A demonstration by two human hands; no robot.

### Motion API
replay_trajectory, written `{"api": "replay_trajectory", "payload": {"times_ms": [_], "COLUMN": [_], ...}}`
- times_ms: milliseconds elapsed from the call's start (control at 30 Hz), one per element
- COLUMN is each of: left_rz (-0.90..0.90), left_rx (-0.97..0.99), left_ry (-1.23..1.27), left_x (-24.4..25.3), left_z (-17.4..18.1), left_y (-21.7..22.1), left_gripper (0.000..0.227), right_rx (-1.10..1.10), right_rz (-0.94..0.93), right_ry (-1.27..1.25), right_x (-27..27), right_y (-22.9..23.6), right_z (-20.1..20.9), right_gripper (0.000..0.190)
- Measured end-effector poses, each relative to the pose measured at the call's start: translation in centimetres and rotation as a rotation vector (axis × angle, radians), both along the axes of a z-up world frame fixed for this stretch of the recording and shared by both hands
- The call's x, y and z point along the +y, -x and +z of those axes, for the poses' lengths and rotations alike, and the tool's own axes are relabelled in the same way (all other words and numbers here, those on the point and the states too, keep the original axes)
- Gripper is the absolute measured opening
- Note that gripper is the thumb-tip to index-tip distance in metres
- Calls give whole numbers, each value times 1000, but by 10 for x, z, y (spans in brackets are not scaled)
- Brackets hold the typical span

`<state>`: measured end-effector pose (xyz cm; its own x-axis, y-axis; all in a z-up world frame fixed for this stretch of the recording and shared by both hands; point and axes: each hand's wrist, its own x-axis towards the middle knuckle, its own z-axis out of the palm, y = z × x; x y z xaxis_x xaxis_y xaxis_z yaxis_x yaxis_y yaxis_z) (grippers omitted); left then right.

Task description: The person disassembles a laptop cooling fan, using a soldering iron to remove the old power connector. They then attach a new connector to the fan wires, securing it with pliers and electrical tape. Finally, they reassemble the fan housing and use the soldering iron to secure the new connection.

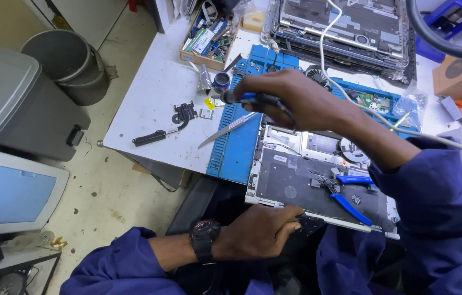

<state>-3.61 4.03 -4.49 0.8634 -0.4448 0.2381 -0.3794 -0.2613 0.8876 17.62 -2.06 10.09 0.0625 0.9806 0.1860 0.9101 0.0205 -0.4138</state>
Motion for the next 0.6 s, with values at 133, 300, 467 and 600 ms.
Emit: {"api": "replay_trajectory", "payload": {"times_ms": [133, 300, 467, 600], "left_rz": [42, 52, 48, 56], "left_rx": [11, -57, 38, 69], "left_ry": [-24, -1, 21, 3], "left_x": [-1, 0, 0, -3], "left_z": [0, 3, 5, -5], "left_y": [1, -3, -4, -5], "left_gripper": [23, 20, 22, 28], "right_rx": [123, -142, -493, -601], "right_rz": [-76, -249, -278, -301], "right_ry": [-235, -521, -466, -332], "right_x": [-21, -53, -94, -140], "right_y": [4, 10, 12, 16], "right_z": [11, -6, -28, -42], "right_gripper": [16, 19, 42, 43]}}
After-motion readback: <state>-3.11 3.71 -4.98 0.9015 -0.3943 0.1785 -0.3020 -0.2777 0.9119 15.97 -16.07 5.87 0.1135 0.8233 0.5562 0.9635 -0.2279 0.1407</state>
